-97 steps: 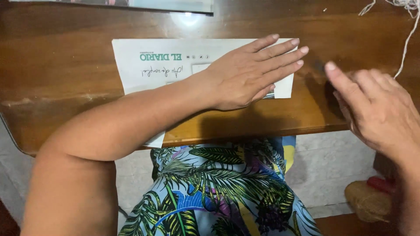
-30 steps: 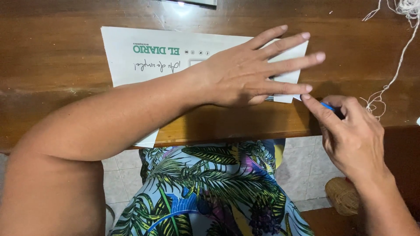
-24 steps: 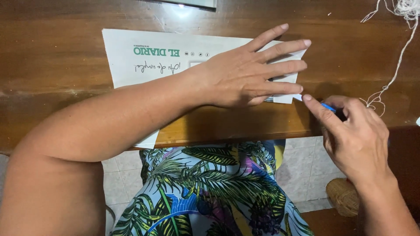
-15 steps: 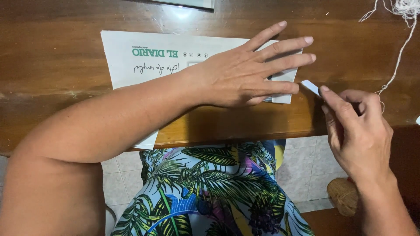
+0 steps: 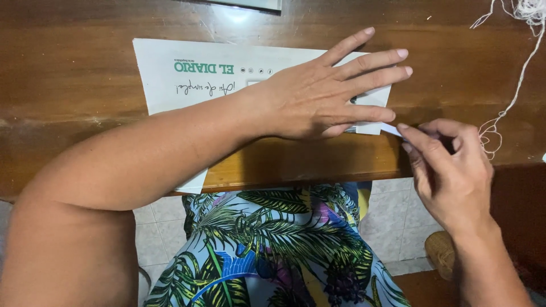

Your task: Folding and cutting newspaper sheets into smaller sections using a utility knife.

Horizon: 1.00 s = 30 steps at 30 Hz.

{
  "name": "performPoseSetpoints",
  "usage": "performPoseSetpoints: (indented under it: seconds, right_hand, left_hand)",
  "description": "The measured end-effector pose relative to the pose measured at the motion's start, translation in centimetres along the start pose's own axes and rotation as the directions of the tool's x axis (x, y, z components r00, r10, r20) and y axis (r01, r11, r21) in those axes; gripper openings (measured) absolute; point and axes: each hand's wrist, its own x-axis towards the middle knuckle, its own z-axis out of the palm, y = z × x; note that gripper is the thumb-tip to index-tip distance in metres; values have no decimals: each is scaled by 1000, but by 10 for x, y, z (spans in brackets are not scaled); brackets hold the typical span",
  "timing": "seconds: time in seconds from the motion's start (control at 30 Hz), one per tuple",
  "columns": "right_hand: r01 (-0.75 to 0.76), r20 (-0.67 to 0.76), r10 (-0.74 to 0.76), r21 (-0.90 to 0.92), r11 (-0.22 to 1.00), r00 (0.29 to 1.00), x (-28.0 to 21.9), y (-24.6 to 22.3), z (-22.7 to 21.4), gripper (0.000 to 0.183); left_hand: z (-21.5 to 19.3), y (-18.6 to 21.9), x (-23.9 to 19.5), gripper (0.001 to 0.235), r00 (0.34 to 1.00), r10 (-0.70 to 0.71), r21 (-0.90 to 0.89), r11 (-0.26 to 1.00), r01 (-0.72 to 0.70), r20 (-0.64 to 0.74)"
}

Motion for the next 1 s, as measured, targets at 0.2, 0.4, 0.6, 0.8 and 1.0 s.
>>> performPoseSetpoints:
  seconds: [0.2,0.4,0.6,0.8,1.0]
  right_hand:
    - [161,-63,-157,49,986,986,3,17,18,32]
    - [76,-191,-60,80,994,980,-2,18,28,21]
    - [12,-176,6,103,995,984,-9,17,30,15]
    - [9,-189,11,106,994,982,-12,12,38,16]
    - [89,-280,-54,116,989,959,-6,-5,49,16]
  left_hand:
    - [20,-9,-2,61,997,20,35,999,-17,-70]
    - [28,-11,-3,46,996,-11,59,998,16,-83]
    - [30,-13,-3,46,997,-20,45,999,24,-69]
    - [29,-12,-4,46,997,-39,54,998,43,-63]
    - [30,-12,-3,47,999,-50,59,997,51,-9]
